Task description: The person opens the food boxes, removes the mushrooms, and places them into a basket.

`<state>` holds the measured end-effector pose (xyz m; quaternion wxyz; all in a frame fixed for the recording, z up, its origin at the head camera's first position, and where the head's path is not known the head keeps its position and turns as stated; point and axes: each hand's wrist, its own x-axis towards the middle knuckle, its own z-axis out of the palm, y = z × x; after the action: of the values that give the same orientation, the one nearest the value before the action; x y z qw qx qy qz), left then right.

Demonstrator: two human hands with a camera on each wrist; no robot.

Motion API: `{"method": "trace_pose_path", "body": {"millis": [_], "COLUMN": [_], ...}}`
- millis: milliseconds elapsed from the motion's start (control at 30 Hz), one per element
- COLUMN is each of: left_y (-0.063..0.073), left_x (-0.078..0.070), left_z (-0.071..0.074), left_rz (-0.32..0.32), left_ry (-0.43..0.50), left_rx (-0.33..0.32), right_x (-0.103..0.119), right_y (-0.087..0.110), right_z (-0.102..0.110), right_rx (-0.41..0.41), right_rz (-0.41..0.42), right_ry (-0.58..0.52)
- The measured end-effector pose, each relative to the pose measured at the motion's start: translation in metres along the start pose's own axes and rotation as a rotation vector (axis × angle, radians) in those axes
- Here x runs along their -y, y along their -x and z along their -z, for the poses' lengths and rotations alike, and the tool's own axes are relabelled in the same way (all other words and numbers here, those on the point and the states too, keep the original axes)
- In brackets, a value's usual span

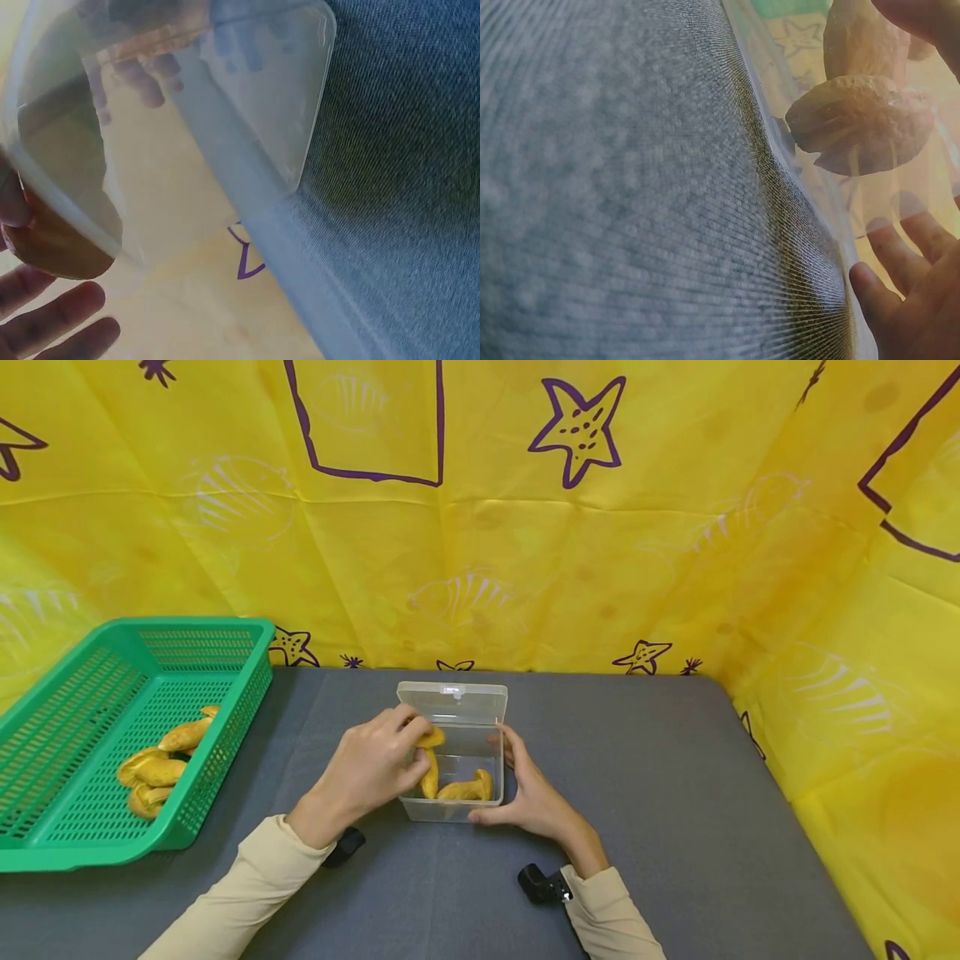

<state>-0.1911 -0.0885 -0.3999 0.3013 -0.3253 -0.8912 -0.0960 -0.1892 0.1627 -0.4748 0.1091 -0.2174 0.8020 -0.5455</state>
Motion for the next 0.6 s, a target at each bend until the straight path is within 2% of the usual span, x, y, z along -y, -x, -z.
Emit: {"method": "trace_pose_path", "body": {"millis": [167, 600], "left_y": [0.001, 0.004], "left_x": [0.002, 0.009], "left_z": [0.007, 0.02], "left_rz": [0.031, 0.1], "left_ry": [0.079, 0.337], "left_rx": [0.027, 0.259], "right_x": [0.001, 0.0], "right_y": [0.0, 0.0], "right_z": [0.0, -0.001], "right_rx": [-0.002, -0.003], "right_rz": [0.002, 0.004], "right_ry": [0.01, 0.015]}}
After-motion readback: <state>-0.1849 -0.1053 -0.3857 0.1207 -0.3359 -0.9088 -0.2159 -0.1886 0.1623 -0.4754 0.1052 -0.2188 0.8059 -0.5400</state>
